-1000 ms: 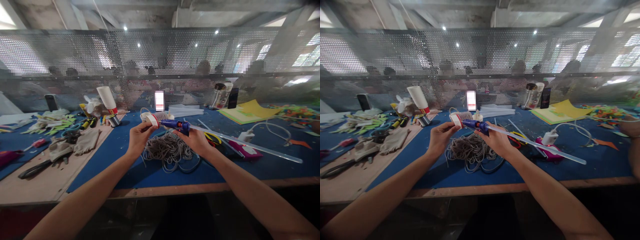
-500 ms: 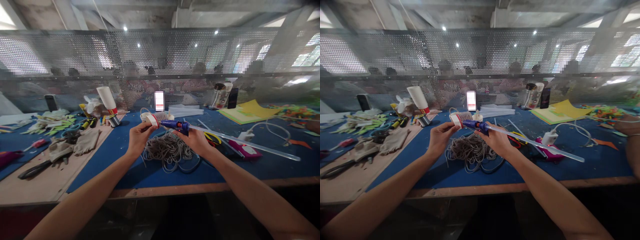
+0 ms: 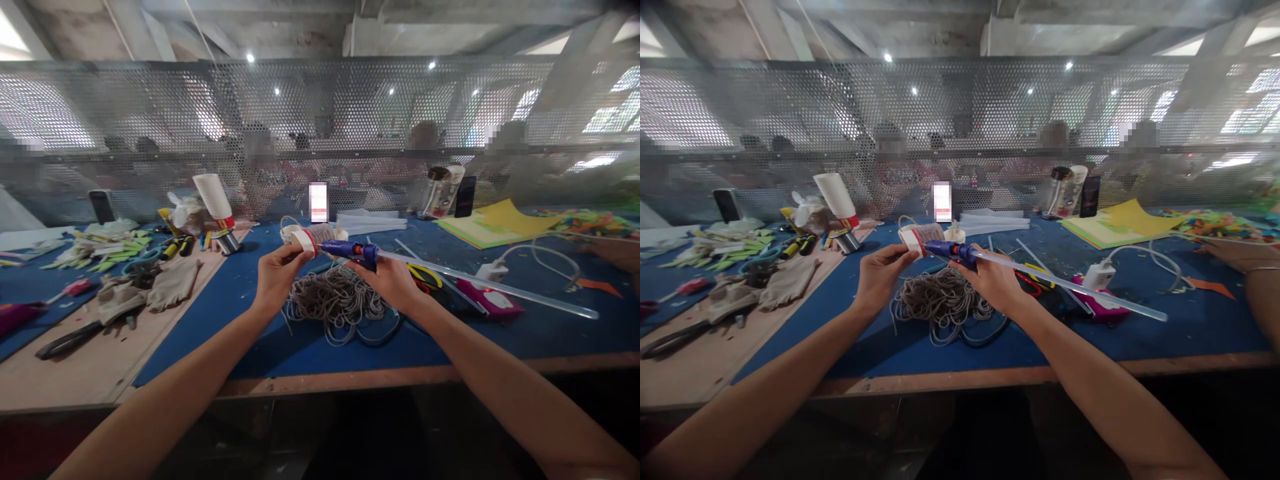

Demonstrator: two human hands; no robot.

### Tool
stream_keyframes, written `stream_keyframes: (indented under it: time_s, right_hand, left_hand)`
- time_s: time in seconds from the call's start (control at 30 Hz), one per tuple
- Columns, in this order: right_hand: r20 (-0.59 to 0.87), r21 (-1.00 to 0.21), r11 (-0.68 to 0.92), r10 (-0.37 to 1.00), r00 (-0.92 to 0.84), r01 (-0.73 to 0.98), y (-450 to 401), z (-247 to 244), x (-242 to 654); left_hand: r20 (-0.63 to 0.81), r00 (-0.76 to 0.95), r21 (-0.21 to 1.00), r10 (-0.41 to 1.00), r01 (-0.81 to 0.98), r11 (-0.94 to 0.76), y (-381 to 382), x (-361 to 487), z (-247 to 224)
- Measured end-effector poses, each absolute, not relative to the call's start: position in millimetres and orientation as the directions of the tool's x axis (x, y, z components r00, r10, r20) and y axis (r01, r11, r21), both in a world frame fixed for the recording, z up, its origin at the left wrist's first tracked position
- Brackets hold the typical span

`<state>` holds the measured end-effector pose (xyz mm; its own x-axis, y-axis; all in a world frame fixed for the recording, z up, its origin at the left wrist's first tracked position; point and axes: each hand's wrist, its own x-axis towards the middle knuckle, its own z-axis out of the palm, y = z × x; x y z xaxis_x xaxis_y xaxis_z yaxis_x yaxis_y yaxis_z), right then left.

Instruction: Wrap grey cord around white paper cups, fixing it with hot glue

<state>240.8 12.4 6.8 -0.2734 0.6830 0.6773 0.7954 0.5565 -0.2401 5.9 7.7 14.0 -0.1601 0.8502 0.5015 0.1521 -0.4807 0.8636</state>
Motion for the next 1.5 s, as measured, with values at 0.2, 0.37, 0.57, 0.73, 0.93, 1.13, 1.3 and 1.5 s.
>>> stream_keyframes:
  time_s: [0.2,0.37,0.57,0.73,0.93,1.13,1.3,1.5]
  right_hand:
    - [0.676,-0.231,0.562,0.680,-0.285,0.794,11.8,7.5,240.8]
    - [0.676,-0.227,0.563,0.678,-0.288,0.795,13.2,6.2,241.6]
    - [0.678,-0.213,0.562,0.674,-0.293,0.800,13.9,4.7,242.2]
    - [0.679,-0.205,0.574,0.667,-0.307,0.793,14.2,4.3,241.9]
    - [0.676,-0.197,0.572,0.668,-0.313,0.796,14.6,4.1,242.0]
    - [0.681,-0.179,0.565,0.662,-0.313,0.806,14.4,3.4,242.3]
    - [0.683,-0.170,0.554,0.663,-0.308,0.815,15.6,1.8,242.7]
    - [0.671,-0.183,0.556,0.674,-0.310,0.811,15.6,2.0,242.8]
  left_hand:
    - [0.507,-0.170,0.860,0.845,0.163,-0.483,9.3,4.5,14.0]
    - [0.508,-0.170,0.859,0.844,0.167,-0.484,8.7,4.1,14.7]
    - [0.511,-0.180,0.858,0.841,0.166,-0.486,10.0,3.9,14.7]
    - [0.506,-0.176,0.861,0.844,0.157,-0.483,10.1,3.9,15.1]
    - [0.489,-0.193,0.871,0.851,0.151,-0.467,10.0,3.7,15.3]
    - [0.487,-0.201,0.872,0.850,0.156,-0.463,11.2,2.4,14.7]
    - [0.490,-0.197,0.870,0.849,0.160,-0.466,12.2,1.3,13.7]
    - [0.484,-0.208,0.875,0.850,0.131,-0.466,12.7,1.2,12.6]
